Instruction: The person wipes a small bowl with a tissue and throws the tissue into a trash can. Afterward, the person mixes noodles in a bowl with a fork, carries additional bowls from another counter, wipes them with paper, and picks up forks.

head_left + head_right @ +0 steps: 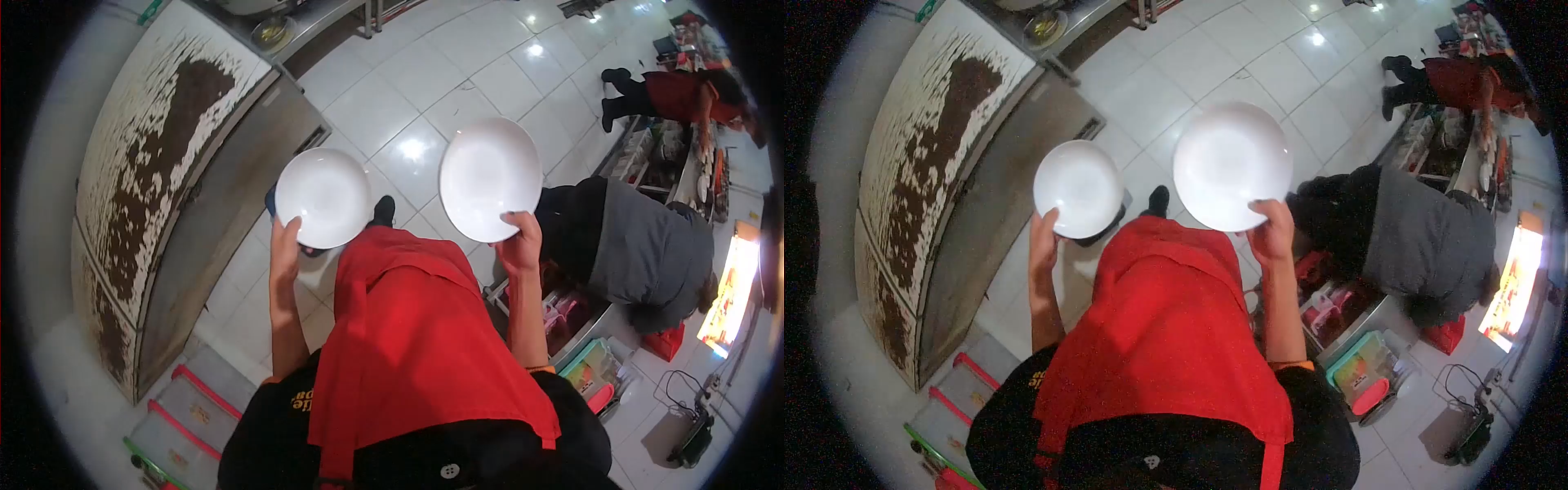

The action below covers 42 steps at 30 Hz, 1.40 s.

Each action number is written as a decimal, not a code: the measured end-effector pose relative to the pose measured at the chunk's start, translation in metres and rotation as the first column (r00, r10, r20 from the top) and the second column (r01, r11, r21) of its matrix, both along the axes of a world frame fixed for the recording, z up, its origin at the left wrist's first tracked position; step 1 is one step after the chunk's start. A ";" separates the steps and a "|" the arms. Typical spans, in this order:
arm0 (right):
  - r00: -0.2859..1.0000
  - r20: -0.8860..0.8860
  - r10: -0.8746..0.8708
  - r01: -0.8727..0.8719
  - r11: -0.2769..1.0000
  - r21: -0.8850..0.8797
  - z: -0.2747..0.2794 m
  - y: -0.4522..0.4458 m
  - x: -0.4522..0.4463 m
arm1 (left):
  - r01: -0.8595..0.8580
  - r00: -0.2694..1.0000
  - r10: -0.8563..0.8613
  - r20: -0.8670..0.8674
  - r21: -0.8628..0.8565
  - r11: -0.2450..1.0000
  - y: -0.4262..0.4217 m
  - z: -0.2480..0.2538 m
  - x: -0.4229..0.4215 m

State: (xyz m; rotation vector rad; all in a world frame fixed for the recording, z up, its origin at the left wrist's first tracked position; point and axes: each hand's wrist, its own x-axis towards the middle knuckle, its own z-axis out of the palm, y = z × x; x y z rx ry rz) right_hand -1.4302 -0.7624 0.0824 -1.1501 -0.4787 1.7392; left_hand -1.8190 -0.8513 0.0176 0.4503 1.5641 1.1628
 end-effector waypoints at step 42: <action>0.884 0.020 -0.468 0.464 0.881 0.097 -0.030 0.734 0.359 | 0.467 0.883 -0.468 0.025 0.050 0.883 0.899 0.012 0.359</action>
